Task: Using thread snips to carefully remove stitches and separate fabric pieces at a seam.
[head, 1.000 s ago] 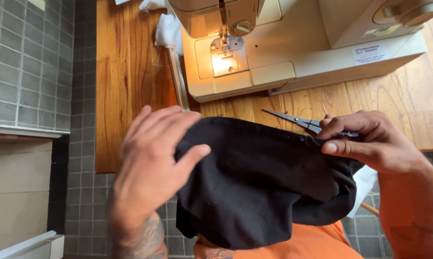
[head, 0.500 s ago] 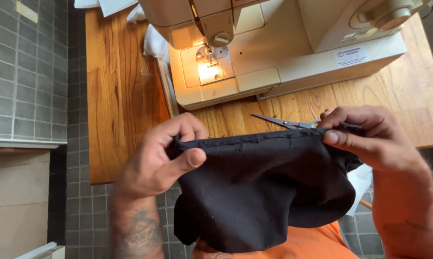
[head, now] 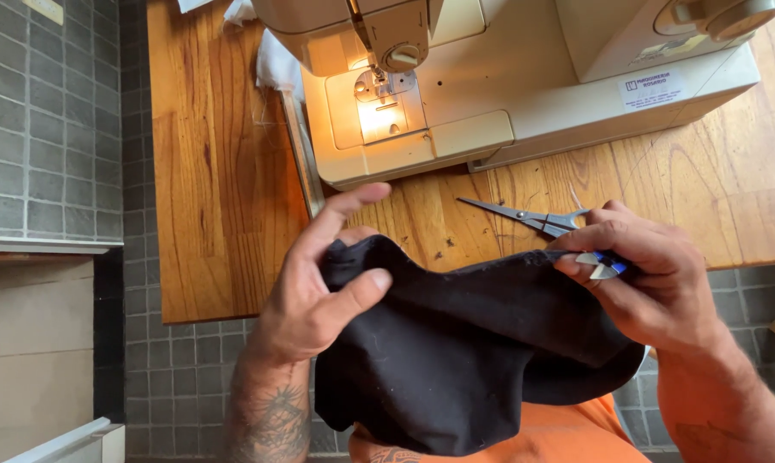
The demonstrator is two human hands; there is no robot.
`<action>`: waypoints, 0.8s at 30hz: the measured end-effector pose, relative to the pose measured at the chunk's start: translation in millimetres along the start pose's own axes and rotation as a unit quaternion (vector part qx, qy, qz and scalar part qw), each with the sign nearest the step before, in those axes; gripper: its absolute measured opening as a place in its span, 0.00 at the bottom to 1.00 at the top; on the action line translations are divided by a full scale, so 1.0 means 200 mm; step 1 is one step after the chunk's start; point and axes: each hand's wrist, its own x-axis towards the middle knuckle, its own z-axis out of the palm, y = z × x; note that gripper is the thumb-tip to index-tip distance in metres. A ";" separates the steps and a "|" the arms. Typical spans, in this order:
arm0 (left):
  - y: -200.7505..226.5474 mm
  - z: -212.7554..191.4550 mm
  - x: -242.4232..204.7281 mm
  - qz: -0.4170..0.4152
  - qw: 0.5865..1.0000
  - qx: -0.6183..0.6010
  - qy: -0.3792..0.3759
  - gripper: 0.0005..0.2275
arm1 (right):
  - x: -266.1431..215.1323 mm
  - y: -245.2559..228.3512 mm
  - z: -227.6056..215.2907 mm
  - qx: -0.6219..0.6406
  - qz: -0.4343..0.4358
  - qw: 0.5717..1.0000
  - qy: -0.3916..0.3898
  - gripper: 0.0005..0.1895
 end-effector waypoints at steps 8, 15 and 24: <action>-0.10 0.06 0.03 0.003 0.999 -0.041 0.003 0.09 | -0.04 0.07 0.01 -0.016 0.068 0.998 0.002 0.06; -0.11 0.05 -0.03 -0.073 0.992 -0.080 0.063 0.12 | -0.05 0.10 0.00 -0.086 0.120 0.988 -0.034 0.35; -0.01 0.06 -0.11 -0.080 0.991 -0.090 0.055 0.18 | -0.03 -0.05 0.13 -0.205 -0.152 0.962 -0.094 0.27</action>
